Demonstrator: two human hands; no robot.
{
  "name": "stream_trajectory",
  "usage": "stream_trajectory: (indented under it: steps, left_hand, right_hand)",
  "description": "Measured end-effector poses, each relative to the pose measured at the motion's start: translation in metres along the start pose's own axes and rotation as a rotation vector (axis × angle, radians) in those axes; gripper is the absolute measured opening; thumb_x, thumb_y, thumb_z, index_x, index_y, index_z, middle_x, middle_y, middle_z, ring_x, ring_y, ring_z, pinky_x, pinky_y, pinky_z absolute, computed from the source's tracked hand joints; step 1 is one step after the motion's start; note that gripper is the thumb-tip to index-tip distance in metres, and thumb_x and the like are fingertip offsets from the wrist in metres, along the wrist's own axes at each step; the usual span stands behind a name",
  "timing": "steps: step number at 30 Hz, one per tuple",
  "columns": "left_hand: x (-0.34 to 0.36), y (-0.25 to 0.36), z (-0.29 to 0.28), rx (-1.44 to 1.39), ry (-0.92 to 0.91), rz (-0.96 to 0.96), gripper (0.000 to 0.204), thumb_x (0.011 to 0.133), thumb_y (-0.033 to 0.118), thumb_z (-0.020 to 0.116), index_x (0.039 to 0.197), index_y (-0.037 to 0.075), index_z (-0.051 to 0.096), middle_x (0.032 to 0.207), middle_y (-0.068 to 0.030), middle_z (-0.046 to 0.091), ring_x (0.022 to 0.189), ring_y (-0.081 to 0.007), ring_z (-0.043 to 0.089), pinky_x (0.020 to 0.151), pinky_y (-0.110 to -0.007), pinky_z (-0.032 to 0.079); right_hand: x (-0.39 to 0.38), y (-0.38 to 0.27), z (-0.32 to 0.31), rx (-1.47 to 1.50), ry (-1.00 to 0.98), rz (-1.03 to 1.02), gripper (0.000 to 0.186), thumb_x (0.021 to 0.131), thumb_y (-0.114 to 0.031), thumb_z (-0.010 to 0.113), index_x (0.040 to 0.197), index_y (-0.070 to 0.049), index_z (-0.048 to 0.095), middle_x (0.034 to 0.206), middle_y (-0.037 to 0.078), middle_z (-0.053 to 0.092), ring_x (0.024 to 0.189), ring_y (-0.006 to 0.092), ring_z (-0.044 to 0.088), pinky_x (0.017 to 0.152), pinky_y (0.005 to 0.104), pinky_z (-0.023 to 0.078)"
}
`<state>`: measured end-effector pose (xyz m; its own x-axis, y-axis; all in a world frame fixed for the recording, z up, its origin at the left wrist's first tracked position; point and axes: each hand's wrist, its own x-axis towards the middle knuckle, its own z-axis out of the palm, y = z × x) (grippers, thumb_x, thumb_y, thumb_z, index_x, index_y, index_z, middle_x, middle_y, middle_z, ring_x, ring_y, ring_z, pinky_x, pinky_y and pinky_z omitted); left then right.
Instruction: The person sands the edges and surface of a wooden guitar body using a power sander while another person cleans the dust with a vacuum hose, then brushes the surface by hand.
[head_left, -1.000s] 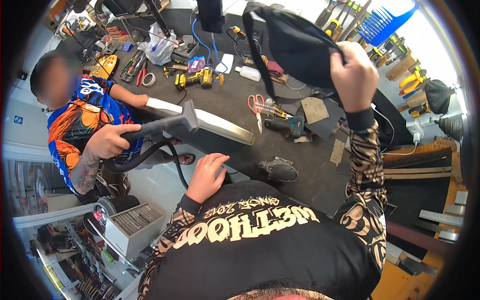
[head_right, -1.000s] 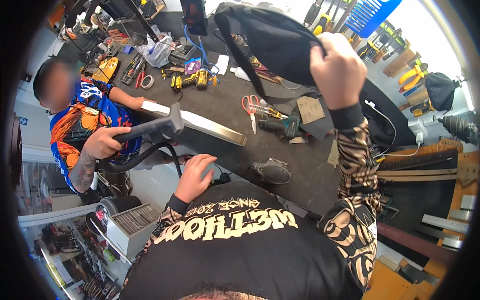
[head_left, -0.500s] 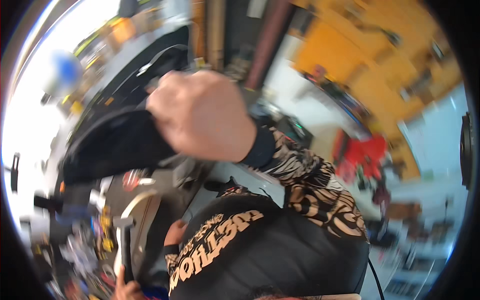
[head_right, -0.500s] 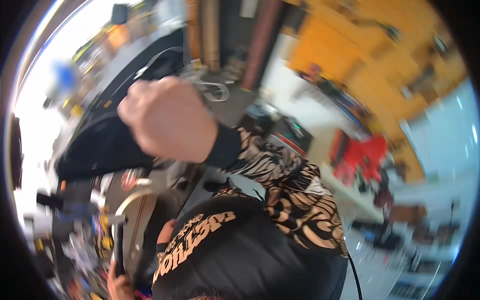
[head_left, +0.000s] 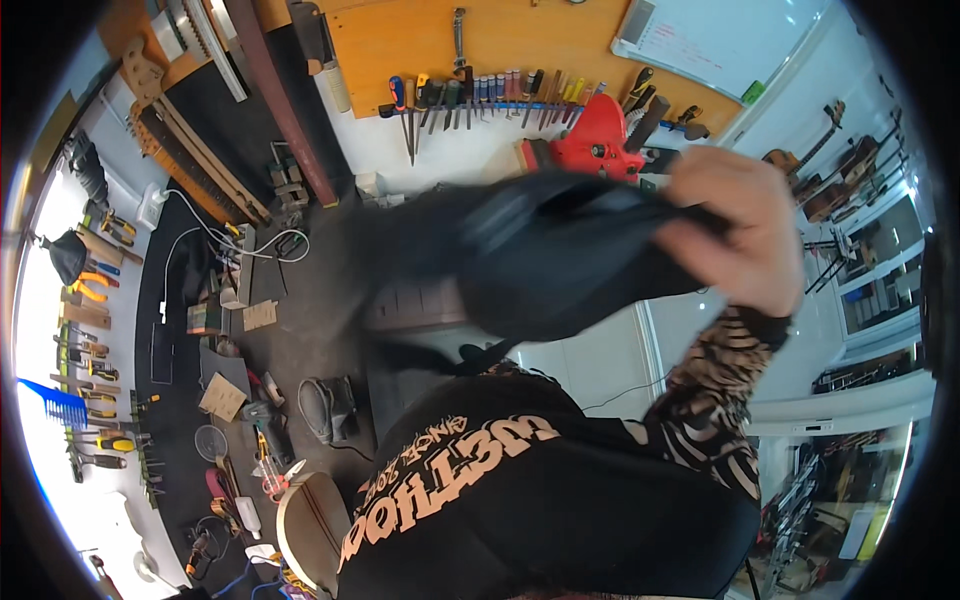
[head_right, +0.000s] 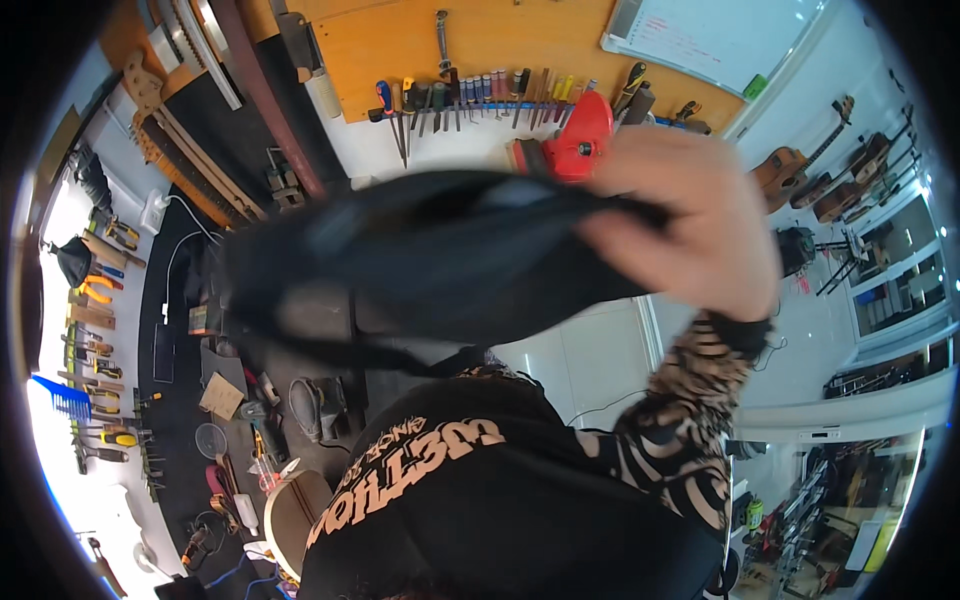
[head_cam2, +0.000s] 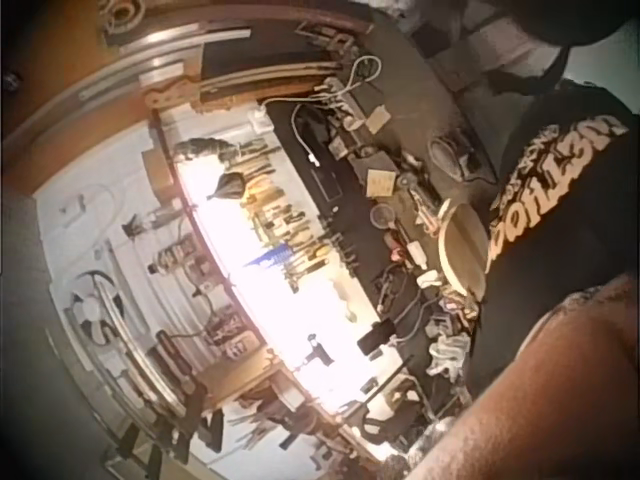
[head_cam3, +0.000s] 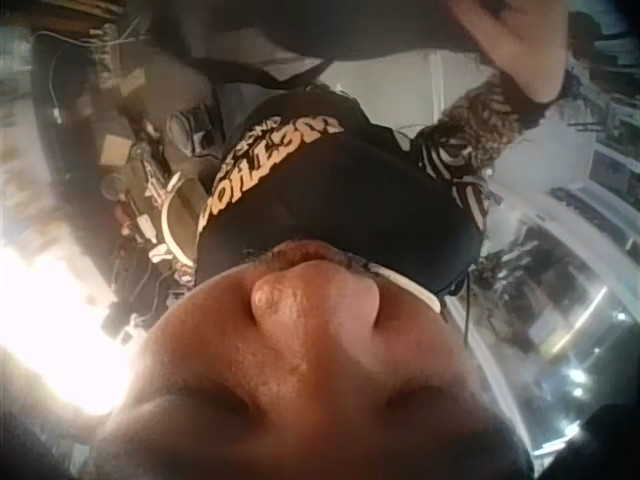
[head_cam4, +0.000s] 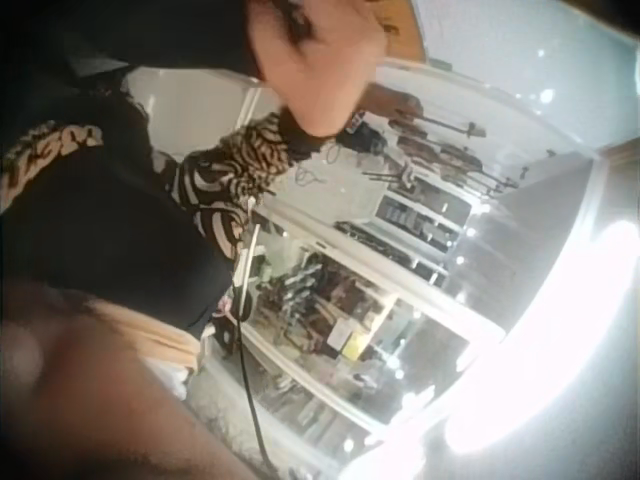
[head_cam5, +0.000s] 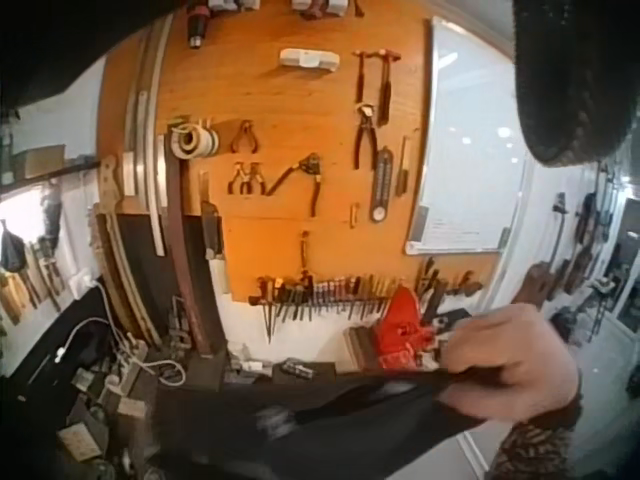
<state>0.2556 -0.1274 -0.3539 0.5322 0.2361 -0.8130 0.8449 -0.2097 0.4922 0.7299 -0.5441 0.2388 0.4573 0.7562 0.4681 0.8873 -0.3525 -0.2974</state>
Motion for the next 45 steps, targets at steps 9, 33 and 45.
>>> stream_trajectory:
  steps: [9, 33, 45]
  left_hand:
    - [0.071, 0.071, -0.005, 0.105, -0.083, 0.046, 0.039, 0.107, 0.03, 0.075, 0.133, 0.001, 0.076, 0.132, -0.0251, 0.08, 0.12, -0.0417, 0.079, 0.1, -0.048, 0.06]
    - [0.194, 0.272, 0.091, 0.334, 0.012, 0.199, 0.036, 0.109, 0.03, 0.074, 0.13, 0.001, 0.077, 0.131, -0.0242, 0.08, 0.12, -0.0416, 0.079, 0.099, -0.048, 0.06]
    - [0.165, 0.384, 0.123, 0.209, -0.006, 0.231, 0.038, 0.109, 0.033, 0.073, 0.135, 0.006, 0.077, 0.129, -0.0236, 0.081, 0.118, -0.0436, 0.079, 0.1, -0.046, 0.061]
  right_hand:
    - [-0.099, 0.195, -0.15, -0.473, 0.089, 0.831, 0.023, 0.096, -0.018, 0.075, 0.097, 0.005, 0.069, 0.082, 0.006, 0.066, 0.082, 0.0152, 0.063, 0.079, 0.0353, 0.05]
    - [-0.259, 0.849, 0.127, 0.774, 1.022, 1.74, 0.025, 0.105, -0.037, 0.083, 0.107, -0.014, 0.073, 0.074, -0.001, 0.066, 0.051, 0.0148, 0.048, 0.048, 0.0324, 0.031]
    - [-0.327, 0.803, 0.109, 0.735, 0.87, 1.599, 0.031, 0.11, -0.037, 0.077, 0.124, -0.01, 0.075, 0.093, 0.0, 0.076, 0.063, 0.0075, 0.055, 0.051, 0.0259, 0.039]
